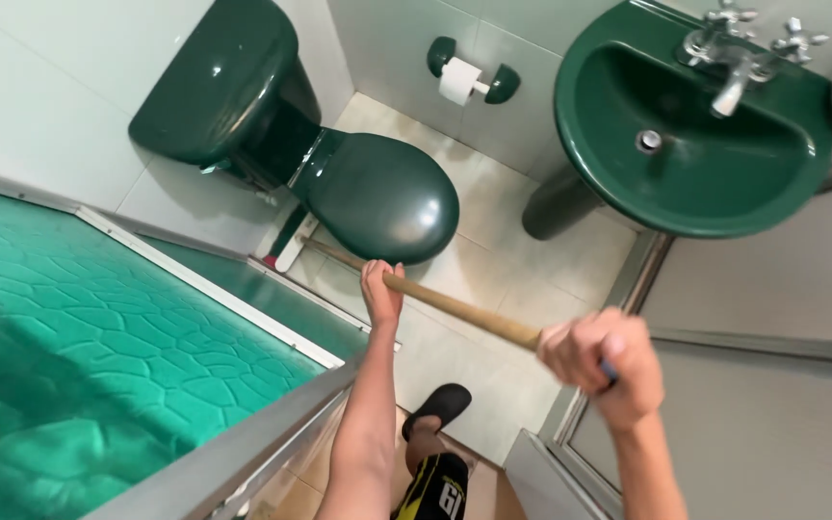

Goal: The person sweeps the bathroom floor with a broom, then sits on the floor to wring out a cloth in a bucket of water. They attach the cloth to a mop and proceed to mop the bathroom floor.

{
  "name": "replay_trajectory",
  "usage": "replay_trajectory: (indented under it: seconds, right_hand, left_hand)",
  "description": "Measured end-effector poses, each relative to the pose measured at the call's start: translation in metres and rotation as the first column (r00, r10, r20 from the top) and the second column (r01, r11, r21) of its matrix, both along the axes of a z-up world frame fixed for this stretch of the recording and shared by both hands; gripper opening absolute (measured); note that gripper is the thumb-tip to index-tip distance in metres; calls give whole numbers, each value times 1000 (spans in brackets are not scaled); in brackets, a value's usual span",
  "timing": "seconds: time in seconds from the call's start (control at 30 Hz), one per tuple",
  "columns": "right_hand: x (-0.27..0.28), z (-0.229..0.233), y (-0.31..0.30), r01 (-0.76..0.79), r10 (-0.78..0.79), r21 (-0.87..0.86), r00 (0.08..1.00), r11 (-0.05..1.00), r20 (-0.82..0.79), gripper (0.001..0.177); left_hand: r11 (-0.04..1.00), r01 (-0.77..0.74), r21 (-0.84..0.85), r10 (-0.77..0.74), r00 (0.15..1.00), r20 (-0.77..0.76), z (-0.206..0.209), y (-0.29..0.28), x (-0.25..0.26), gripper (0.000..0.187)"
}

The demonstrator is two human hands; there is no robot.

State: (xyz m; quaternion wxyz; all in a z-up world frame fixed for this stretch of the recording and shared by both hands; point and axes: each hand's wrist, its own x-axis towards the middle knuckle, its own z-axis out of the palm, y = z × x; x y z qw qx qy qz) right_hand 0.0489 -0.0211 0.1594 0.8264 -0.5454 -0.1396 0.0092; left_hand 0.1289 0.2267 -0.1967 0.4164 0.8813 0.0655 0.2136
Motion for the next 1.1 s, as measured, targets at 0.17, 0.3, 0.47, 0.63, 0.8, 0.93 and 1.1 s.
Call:
replay_trajectory:
  seconds: [0.17, 0.3, 0.47, 0.63, 0.8, 0.93, 1.1]
  right_hand:
    - [5, 34, -17, -102, 96, 18, 974, 995, 205, 60]
    - [-24, 86, -22, -23, 33, -46, 970, 999, 239, 64]
    - [-84, 153, -26, 41, 1, -191, 977, 981, 215, 72]
    - [-152, 188, -47, 246, -129, -330, 932, 911, 339, 29]
    - [-218, 197, -82, 299, -167, -527, 944, 796, 283, 52]
    - [-288, 170, -127, 477, -325, -585, 878, 656, 351, 27]
    - [-333, 159, -144, 538, -425, -580, 842, 612, 332, 33]
  left_hand:
    - [998, 52, 17, -52, 998, -42, 32, -18, -17, 45]
    - [988, 152, 42, -151, 988, -18, 43, -39, -45, 47]
    - [942, 335, 21, -329, 932, -150, 57, -78, -107, 53]
    - [867, 469, -170, -470, 882, 36, 78, -159, -173, 29]
    - [774, 575, -264, -599, 801, -11, 78, -227, -239, 40]
    - [693, 663, -284, -700, 713, -43, 107, -237, -281, 24]
    - [584, 721, -372, -795, 600, -85, 138, -230, -290, 10]
